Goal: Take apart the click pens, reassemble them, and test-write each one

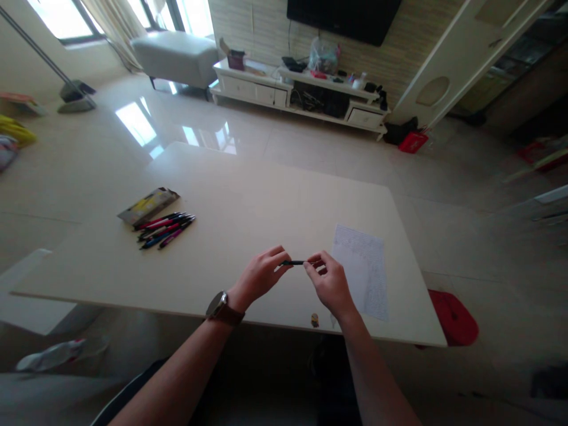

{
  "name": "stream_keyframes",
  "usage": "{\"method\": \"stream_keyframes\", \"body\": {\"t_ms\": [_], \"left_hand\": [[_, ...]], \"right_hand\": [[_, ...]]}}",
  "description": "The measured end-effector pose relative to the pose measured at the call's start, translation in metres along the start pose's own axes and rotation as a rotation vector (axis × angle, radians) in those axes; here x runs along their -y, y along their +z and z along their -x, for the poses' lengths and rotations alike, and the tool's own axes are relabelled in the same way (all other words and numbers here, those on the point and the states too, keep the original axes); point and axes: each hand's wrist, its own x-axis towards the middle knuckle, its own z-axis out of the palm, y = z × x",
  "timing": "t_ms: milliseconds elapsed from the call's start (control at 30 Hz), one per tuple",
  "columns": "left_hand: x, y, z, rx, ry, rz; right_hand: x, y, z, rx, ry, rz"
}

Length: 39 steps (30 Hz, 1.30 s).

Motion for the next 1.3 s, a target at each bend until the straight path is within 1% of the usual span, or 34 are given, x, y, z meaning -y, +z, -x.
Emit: {"method": "stream_keyframes", "body": {"t_ms": [67,167,233,333,400,467,533,567,633,800,867,967,1067,1167,1233,1300], "left_hand": [[-0.001,0.0,0.001,-0.002,0.004,0.0],[-0.002,0.0,0.001,0.0,0.01,-0.014],[-0.002,-0.002,0.002,-0.008,0.004,-0.029],[0.0,-0.005,0.0,-0.053,-0.038,-0.037],[0.001,-0.007,-0.001,-0.092,-0.077,-0.03],[0.002,-0.008,-0.001,-0.117,-0.101,-0.024],[0.002,-0.009,-0.002,-0.119,-0.107,-0.023],[0.002,-0.009,-0.002,-0.115,-0.105,-0.023],[0.001,-0.008,-0.002,-0.107,-0.097,-0.022],[0.0,-0.01,0.0,-0.081,-0.088,-0.023],[0.0,-0.012,0.0,-0.067,-0.089,-0.018],[0.0,-0.012,0.0,-0.066,-0.088,-0.018],[0.0,-0.011,-0.001,-0.064,-0.089,-0.015],[-0.001,-0.009,-0.001,-0.05,-0.086,-0.022],[-0.002,-0.008,-0.001,-0.043,-0.08,-0.026],[-0.002,-0.008,0.0,-0.038,-0.075,-0.027]], "right_hand": [[0.001,-0.001,0.0,-0.003,0.029,-0.01],[0.003,-0.003,-0.001,0.005,0.036,0.01],[0.003,-0.005,-0.002,-0.019,0.035,0.036],[-0.01,-0.009,-0.004,-0.018,0.07,0.197],[-0.026,-0.01,-0.002,0.06,0.14,0.376],[-0.045,-0.011,0.002,0.173,0.228,0.516],[-0.062,-0.01,0.006,0.288,0.273,0.575],[-0.068,-0.009,0.008,0.323,0.284,0.586],[-0.075,-0.006,0.009,0.351,0.294,0.589],[-0.083,-0.005,0.002,0.358,0.307,0.555],[-0.086,-0.01,0.0,0.362,0.316,0.551],[-0.092,-0.021,-0.003,0.388,0.366,0.575],[-0.095,-0.028,-0.005,0.376,0.378,0.617],[-0.093,-0.028,-0.005,0.383,0.392,0.653],[-0.09,-0.026,-0.006,0.404,0.436,0.675],[-0.084,-0.025,-0.007,0.392,0.463,0.7]]}}
